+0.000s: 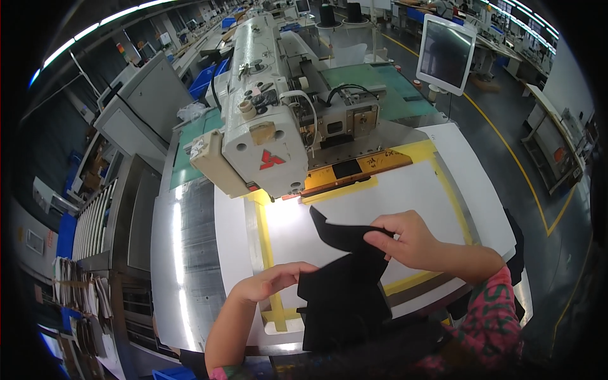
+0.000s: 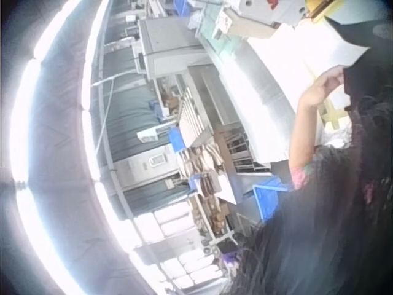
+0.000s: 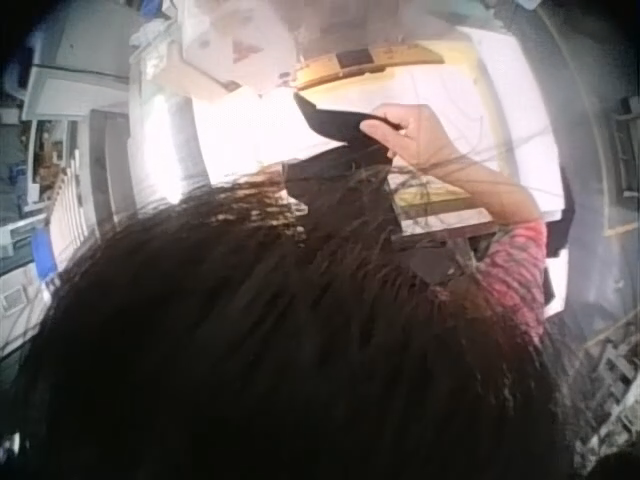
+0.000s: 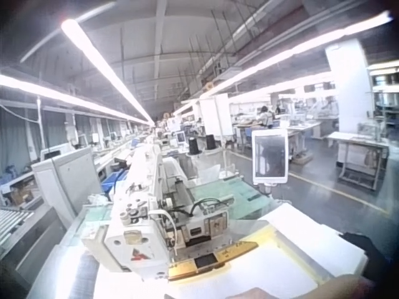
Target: Operating an industrial sewing machine to join and edge pieces of dark fabric.
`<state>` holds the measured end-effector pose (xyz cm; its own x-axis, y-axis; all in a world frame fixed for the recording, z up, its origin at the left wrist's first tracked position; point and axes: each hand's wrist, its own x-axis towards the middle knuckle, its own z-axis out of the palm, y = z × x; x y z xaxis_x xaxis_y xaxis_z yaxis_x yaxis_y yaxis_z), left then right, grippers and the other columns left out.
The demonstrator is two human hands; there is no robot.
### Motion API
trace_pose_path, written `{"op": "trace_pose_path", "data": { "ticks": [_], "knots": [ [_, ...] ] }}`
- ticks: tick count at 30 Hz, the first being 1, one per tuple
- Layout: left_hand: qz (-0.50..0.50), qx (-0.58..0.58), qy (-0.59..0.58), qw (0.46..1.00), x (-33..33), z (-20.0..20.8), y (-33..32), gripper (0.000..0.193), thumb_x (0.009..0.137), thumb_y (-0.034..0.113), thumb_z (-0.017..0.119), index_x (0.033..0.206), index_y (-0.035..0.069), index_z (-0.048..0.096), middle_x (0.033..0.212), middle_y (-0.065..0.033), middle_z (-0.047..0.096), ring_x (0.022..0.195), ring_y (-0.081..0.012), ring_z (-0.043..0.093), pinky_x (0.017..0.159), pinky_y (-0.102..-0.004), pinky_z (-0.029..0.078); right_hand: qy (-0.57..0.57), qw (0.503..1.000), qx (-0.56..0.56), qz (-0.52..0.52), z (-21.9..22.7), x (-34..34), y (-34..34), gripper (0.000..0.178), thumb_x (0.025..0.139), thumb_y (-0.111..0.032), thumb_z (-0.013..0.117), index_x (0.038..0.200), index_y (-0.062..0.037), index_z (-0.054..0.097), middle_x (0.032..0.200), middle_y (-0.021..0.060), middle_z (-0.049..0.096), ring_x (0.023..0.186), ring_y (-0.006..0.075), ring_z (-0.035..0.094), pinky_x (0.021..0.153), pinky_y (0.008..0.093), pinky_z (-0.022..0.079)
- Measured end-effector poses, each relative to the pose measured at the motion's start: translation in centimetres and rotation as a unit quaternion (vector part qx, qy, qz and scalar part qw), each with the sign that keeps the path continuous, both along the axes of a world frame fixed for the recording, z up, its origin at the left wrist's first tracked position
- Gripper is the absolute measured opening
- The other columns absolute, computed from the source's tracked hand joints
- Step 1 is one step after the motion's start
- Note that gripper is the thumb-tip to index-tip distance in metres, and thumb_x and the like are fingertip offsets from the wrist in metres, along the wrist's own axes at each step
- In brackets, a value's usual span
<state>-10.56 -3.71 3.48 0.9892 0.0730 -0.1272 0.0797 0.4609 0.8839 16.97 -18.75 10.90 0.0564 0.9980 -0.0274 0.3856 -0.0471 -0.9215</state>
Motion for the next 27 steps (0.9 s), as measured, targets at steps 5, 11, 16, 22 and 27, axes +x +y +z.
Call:
{"op": "trace_pose_path", "data": {
  "ticks": [5, 11, 16, 22, 27],
  "knots": [
    [0.064, 0.111, 0.040, 0.991, 3.2, 0.3, 1.1, 0.074, 0.076, 0.040, 0.078, 0.130, -0.001, 0.050, 0.114, -0.0068, 0.061, 0.108, -0.0147, 0.056, 0.100, -0.0304, 0.039, 0.186, 0.977, -0.007, -0.107, -3.9, 2.1, 1.2, 0.028, 0.097, -0.027, 0.055, 0.093, 0.0004, 0.062, 0.073, 0.0031, 0.062, 0.055, 0.0084, 0.056, 0.050, 0.0229, 0.046],
    [0.244, 0.403, 0.262, 0.842, 7.8, -1.1, 3.1, 0.031, 0.086, 0.023, 0.069, 0.107, 0.001, 0.061, 0.080, -0.0058, 0.066, 0.068, -0.0129, 0.061, 0.063, -0.0281, 0.049, -0.007, 0.981, -0.192, -0.040, -9.0, 5.3, -0.3, 0.026, 0.093, -0.029, 0.061, 0.088, -0.0036, 0.061, 0.070, 0.0056, 0.064, 0.055, 0.0152, 0.060, 0.055, 0.0284, 0.047],
    [0.270, 0.563, 0.175, 0.762, 9.0, -2.7, 2.7, 0.024, 0.084, 0.022, 0.070, 0.100, 0.005, 0.066, 0.077, -0.0112, 0.064, 0.061, -0.0217, 0.060, 0.058, -0.0310, 0.048, -0.365, 0.929, -0.056, -0.015, -6.6, 6.0, 1.1, 0.027, 0.087, -0.033, 0.066, 0.089, -0.0067, 0.062, 0.082, 0.0068, 0.065, 0.072, 0.0254, 0.062, 0.066, 0.0357, 0.048],
    [0.322, 0.552, 0.147, 0.755, 10.7, -2.5, 2.3, 0.022, 0.078, 0.015, 0.075, 0.095, 0.004, 0.065, 0.077, -0.0088, 0.061, 0.063, -0.0196, 0.060, 0.060, -0.0294, 0.049, -0.277, 0.941, 0.195, 0.005, -9.8, 5.0, 7.9, 0.029, 0.087, -0.032, 0.064, 0.094, -0.0044, 0.063, 0.092, 0.0105, 0.062, 0.088, 0.0295, 0.062, 0.075, 0.0394, 0.049],
    [0.410, 0.675, 0.082, 0.608, 9.4, -4.1, 2.7, 0.032, 0.070, 0.015, 0.080, 0.090, 0.007, 0.056, 0.090, -0.0069, 0.057, 0.072, -0.0212, 0.060, 0.059, -0.0339, 0.048, -0.333, 0.940, 0.051, 0.048, -10.7, 5.0, 11.8, 0.026, 0.088, -0.031, 0.061, 0.096, -0.0057, 0.064, 0.094, 0.0106, 0.064, 0.089, 0.0296, 0.063, 0.076, 0.0404, 0.049]
  ]
}}
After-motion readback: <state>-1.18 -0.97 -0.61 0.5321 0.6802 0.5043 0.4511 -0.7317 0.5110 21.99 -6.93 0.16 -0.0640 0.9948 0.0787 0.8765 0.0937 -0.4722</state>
